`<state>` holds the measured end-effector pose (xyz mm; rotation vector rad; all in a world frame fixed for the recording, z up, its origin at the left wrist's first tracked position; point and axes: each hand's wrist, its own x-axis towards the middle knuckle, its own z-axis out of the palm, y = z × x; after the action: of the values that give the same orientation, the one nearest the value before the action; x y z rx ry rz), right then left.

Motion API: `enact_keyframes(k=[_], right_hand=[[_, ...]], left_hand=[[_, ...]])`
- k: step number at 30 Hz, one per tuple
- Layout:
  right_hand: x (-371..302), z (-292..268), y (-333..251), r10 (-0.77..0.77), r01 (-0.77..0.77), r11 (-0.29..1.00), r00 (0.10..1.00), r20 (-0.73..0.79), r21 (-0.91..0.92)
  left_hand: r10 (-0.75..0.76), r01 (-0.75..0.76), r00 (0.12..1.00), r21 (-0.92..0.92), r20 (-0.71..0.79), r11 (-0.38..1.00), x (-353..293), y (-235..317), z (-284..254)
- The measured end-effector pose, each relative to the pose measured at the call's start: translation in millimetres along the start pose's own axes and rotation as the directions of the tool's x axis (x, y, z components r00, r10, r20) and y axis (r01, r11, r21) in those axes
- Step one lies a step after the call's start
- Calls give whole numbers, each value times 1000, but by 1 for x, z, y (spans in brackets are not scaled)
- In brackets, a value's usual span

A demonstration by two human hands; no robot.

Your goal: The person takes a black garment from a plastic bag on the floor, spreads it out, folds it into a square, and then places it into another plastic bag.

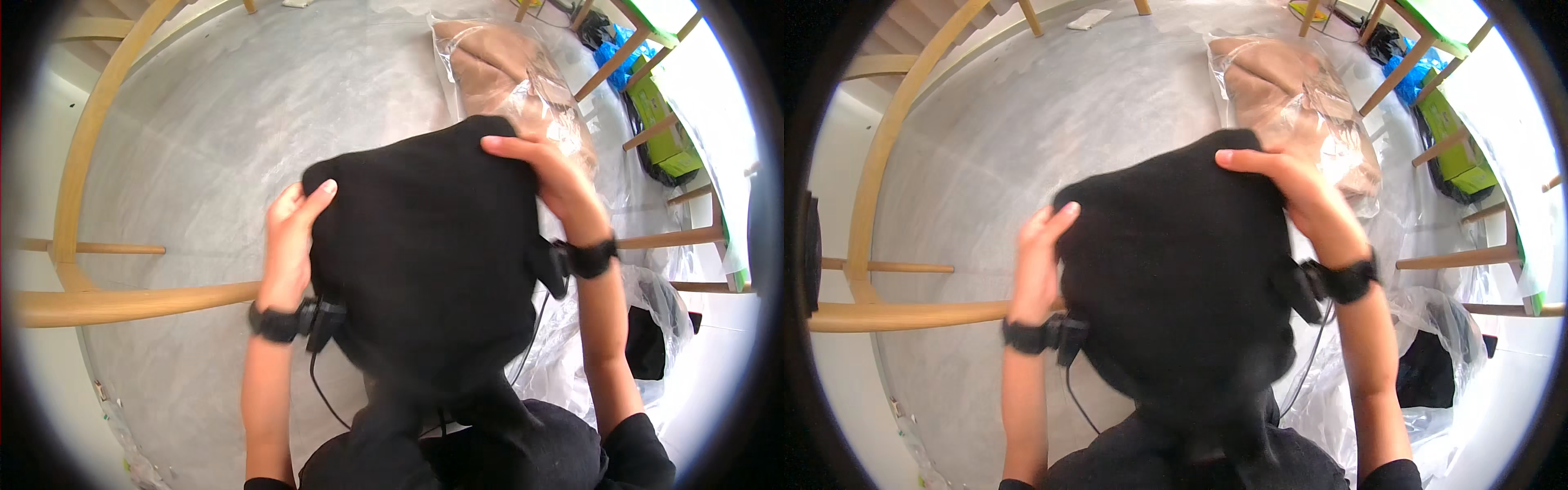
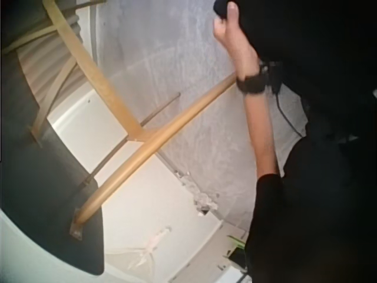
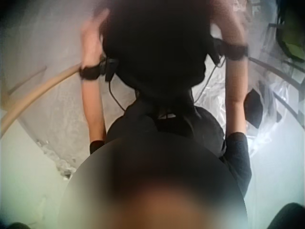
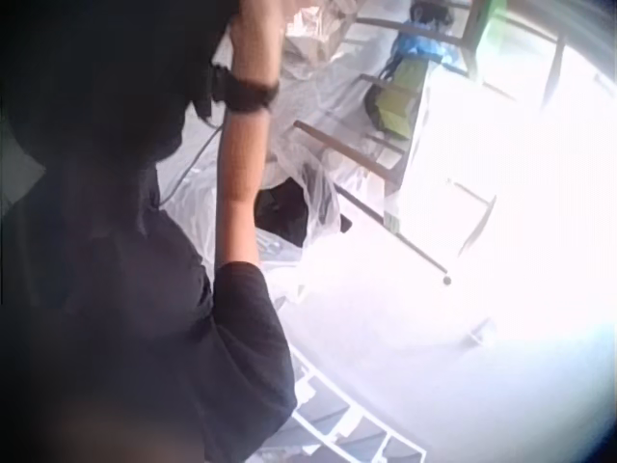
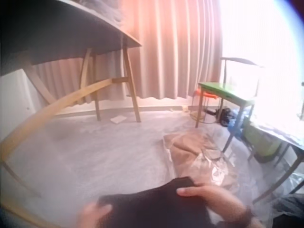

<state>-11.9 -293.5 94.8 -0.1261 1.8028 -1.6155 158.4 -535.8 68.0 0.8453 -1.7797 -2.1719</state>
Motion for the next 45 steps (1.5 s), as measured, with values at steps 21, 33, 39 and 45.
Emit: enact_keyframes(k=[21, 33, 39, 45], right_hand=[[-54, -48, 176, -643, 437, 542, 766, -20, -717], [-226, -344, -15, -732, -744, -63, 487, -476, -665], [-223, -312, -7, -871, -693, -13, 362, -332, -721], [-204, -136, 0, -907, -241, 120, 369, -205, -963]], left_hand=[[11, -600, 800, 799, 600, 44, -24, -232, 6], [24, -594, 805, 804, 593, 24, -20, -246, 7], [43, -602, 798, 798, 601, 2, -22, -242, 11], [15, -678, 716, 689, 698, 254, -41, -190, 46]])
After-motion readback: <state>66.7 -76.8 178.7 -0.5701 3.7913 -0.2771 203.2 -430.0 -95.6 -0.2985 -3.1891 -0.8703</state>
